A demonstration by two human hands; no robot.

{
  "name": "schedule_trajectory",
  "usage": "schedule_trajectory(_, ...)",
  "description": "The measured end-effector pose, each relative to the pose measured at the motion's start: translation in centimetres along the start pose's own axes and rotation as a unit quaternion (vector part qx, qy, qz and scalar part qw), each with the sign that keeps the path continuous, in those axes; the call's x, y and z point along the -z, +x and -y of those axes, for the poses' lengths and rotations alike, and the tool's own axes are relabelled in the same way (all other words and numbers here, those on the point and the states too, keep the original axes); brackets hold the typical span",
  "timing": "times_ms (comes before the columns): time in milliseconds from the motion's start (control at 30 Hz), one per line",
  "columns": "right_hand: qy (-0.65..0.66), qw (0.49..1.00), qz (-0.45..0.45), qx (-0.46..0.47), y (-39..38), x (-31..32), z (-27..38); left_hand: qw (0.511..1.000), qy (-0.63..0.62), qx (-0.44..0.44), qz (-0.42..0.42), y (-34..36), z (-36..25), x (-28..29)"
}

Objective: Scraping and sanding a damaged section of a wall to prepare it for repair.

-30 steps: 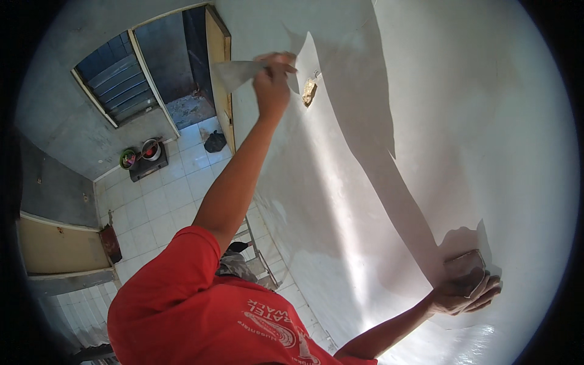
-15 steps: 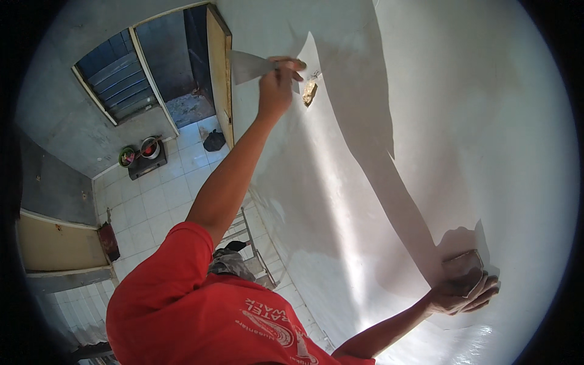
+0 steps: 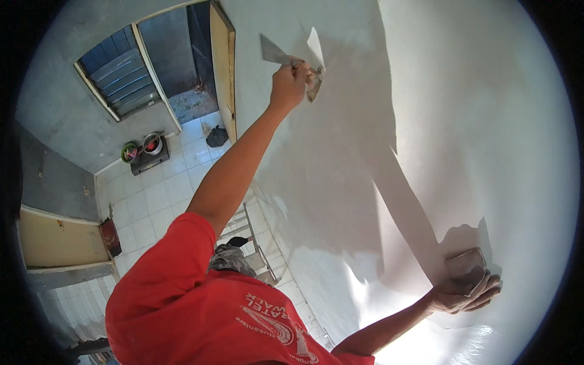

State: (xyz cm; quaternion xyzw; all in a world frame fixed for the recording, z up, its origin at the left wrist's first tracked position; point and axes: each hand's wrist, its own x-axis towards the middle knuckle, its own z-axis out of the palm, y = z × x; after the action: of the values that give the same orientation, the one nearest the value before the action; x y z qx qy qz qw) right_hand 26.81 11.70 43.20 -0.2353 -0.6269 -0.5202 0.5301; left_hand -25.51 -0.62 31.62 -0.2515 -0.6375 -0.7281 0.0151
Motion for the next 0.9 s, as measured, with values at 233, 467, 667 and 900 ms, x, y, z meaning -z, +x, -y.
schedule_trajectory(233,0.007,1.000,0.015,0.004,-0.1,0.0,-0.3,0.999,0.050,-0.009,0.000,0.3,0.6,-0.3)
schedule_trajectory(467,-0.011,1.000,0.009,0.006,0.0,0.0,-0.3,0.990,-0.070,-0.084,-0.091,-0.6,-1.8,-0.3)
schedule_trajectory(667,-0.011,1.000,0.012,-0.004,0.0,0.1,-0.1,0.955,-0.155,-0.191,-0.169,-0.3,-1.9,0.2)
schedule_trajectory(900,-0.017,1.000,0.007,-0.005,0.2,0.2,0.2,0.995,-0.006,-0.076,-0.066,-0.3,-2.9,-0.6)
